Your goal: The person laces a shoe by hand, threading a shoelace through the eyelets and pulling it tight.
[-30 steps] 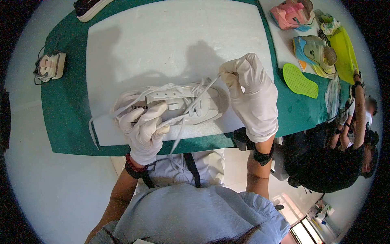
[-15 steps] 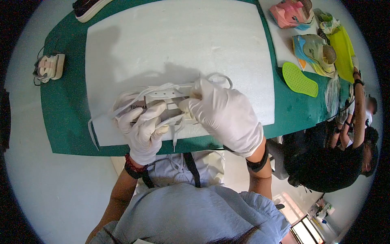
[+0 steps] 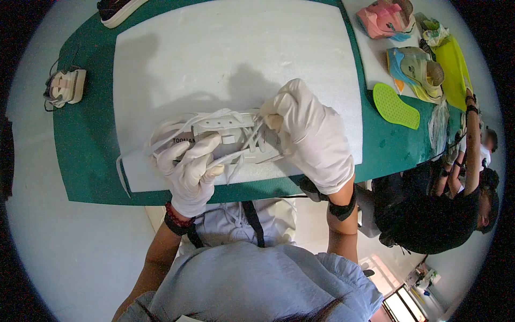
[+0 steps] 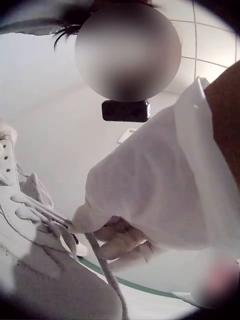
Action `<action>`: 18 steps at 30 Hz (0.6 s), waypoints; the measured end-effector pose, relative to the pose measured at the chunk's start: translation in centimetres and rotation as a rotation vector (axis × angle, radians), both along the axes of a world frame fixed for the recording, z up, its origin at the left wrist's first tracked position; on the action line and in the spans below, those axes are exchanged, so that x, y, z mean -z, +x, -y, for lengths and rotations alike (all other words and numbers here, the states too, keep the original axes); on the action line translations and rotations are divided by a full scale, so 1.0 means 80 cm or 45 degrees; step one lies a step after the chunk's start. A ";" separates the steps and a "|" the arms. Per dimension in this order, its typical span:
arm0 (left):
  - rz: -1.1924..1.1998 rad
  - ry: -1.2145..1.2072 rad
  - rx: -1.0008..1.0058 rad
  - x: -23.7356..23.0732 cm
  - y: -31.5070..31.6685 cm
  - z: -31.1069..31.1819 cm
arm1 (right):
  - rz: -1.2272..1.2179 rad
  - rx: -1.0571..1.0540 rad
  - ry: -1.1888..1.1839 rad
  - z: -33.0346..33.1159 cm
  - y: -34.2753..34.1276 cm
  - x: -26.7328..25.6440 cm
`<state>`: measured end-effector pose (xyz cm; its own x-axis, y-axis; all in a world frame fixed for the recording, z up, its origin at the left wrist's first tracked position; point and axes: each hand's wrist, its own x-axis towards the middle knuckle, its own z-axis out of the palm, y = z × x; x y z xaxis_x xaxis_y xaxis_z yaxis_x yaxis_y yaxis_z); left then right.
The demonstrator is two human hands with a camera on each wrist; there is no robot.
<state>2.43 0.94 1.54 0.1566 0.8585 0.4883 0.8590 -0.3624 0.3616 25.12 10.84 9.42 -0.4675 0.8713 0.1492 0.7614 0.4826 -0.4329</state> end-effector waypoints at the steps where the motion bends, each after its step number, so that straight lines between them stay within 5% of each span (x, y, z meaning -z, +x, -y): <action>1: 0.018 0.004 0.009 0.001 -0.001 0.000 | -0.014 0.006 0.056 -0.002 0.005 0.006; 18: 0.048 0.007 0.021 0.004 -0.002 0.002 | -0.148 0.383 0.257 -0.025 0.038 0.009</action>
